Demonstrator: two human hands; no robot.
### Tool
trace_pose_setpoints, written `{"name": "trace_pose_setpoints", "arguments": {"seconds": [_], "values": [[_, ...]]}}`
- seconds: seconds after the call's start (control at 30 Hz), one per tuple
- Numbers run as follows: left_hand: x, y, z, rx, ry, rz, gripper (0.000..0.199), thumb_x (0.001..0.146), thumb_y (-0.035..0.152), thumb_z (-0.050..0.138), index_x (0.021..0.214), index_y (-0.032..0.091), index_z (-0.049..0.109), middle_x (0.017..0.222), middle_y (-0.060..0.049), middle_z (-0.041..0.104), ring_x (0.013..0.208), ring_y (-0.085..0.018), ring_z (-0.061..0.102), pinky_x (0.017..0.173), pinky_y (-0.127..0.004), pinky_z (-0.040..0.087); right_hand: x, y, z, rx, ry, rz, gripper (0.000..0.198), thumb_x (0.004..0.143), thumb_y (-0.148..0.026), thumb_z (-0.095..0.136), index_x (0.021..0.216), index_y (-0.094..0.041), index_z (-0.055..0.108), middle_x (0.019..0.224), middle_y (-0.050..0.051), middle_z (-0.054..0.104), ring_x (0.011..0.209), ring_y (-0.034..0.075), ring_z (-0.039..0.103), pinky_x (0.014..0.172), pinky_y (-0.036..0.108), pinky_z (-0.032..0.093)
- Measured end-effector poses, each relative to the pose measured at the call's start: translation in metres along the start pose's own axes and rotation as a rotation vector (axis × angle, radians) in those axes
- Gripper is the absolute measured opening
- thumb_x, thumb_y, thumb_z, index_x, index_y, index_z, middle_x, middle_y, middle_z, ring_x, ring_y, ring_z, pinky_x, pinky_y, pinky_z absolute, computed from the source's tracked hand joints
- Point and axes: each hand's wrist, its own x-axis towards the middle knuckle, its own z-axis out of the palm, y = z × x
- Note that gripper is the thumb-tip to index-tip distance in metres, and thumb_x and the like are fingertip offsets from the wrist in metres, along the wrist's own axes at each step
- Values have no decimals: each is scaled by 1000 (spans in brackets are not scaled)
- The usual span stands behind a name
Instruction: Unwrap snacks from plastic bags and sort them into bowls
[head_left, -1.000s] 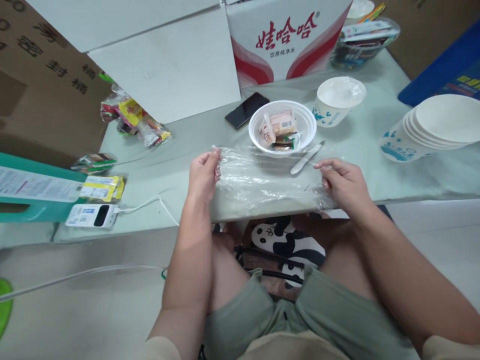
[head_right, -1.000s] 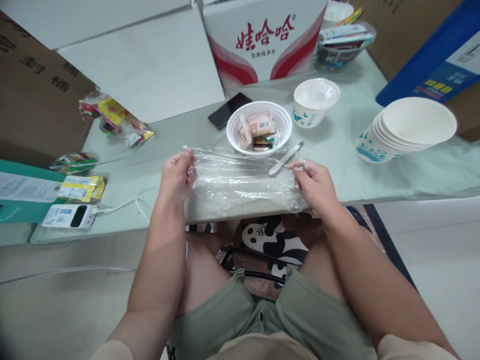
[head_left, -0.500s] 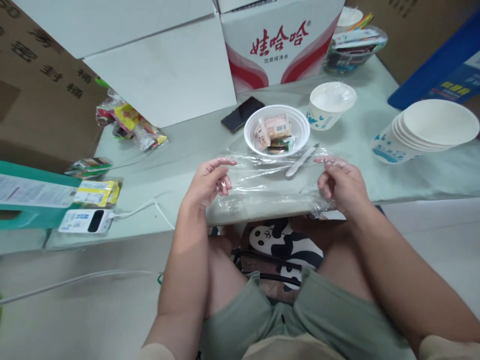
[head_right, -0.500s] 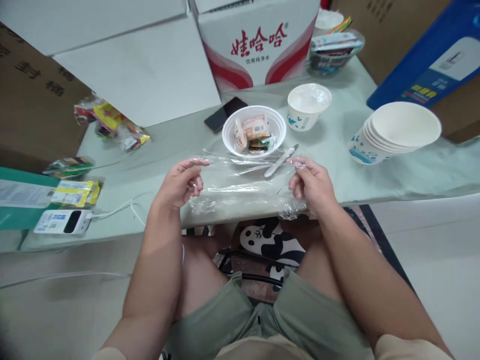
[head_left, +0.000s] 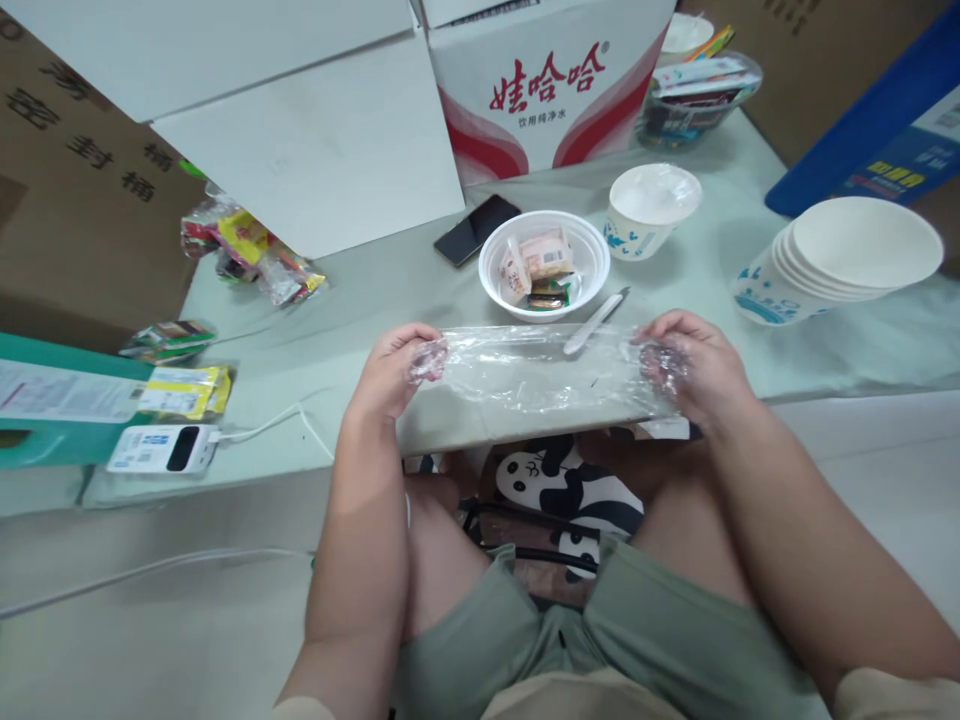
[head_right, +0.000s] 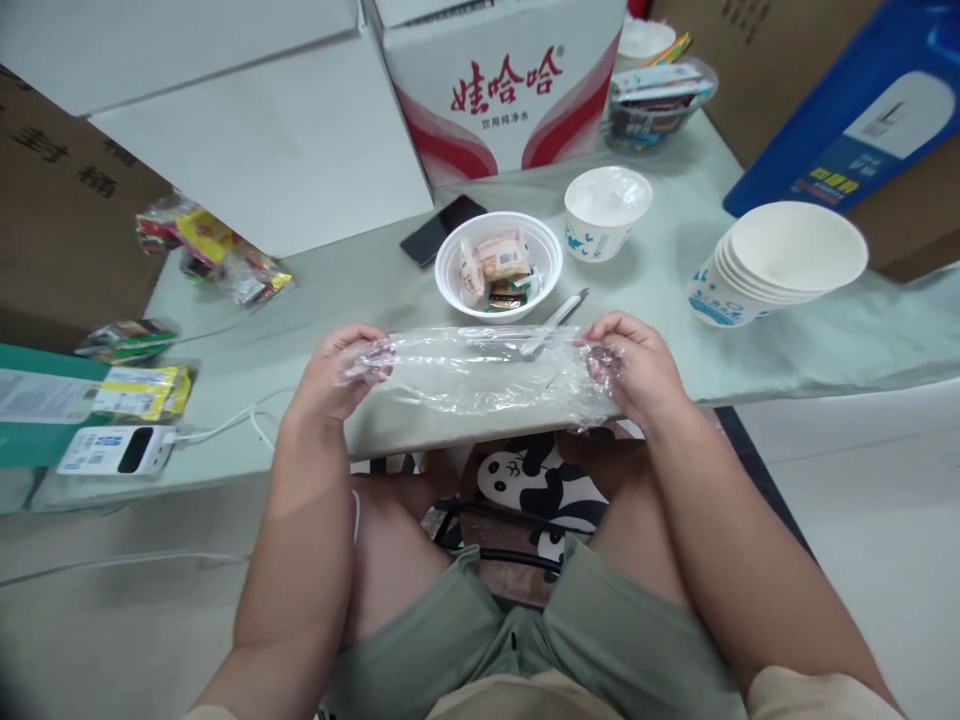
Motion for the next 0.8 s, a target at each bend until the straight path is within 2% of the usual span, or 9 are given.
{"name": "trace_pose_setpoints", "arguments": {"seconds": [0.1,0.23,0.3,0.4,0.47,0.53,0.63,0.73,0.8], "values": [[9,-2,1,-21,15,-81,4,61,22,68,63,18,67,61,-1,64,52,-11,60,49,-21,49,6,3,-1,-5,24,37,15,61,-34,68,66,-24,57,73,4,62,55,16,52,47,29,38],[14,-5,1,-48,3,-120,29,73,44,66,61,18,64,64,-4,64,60,-15,65,53,-24,52,4,2,1,31,27,40,35,74,-58,58,65,-25,57,71,6,60,65,20,61,55,34,51],[13,-8,2,-8,6,-88,31,71,45,74,64,17,62,67,-3,63,67,-15,67,58,-23,54,1,2,3,-25,52,66,32,73,-53,67,68,-24,55,74,3,59,65,18,61,53,30,50],[11,-10,6,37,-30,-38,33,59,29,86,79,18,62,84,0,63,79,-15,69,65,-24,58,-4,4,8,-130,21,41,33,65,-33,81,83,-25,55,89,-1,60,58,11,56,44,23,43],[9,-10,9,62,-24,-9,42,54,20,86,87,20,61,95,1,62,73,-12,67,57,-21,55,-6,6,9,-168,-34,9,43,64,-28,83,97,-27,55,97,-2,60,53,8,50,41,22,40],[7,-8,10,85,10,27,46,53,15,84,93,21,62,103,1,61,63,-6,61,46,-16,46,-6,8,7,-200,-63,-2,54,64,-26,83,109,-29,54,102,-1,59,51,7,48,40,23,42],[6,-4,7,60,25,43,48,53,14,81,99,21,66,104,-1,62,57,-4,56,37,-14,35,-4,11,0,-272,-64,-30,63,64,-27,83,121,-30,55,106,0,59,57,9,54,45,25,47],[3,0,2,-16,-31,17,51,54,16,80,103,22,69,84,-1,64,51,-7,54,34,-16,30,1,12,-5,-322,87,-171,46,67,-30,82,108,-28,63,101,3,63,74,16,61,59,29,53],[0,1,0,-48,-97,-10,53,53,19,80,105,22,70,73,-1,63,46,-8,50,33,-18,27,4,11,-3,-253,189,-300,28,73,-34,78,96,-27,66,92,3,64,81,19,63,70,33,56]]}}
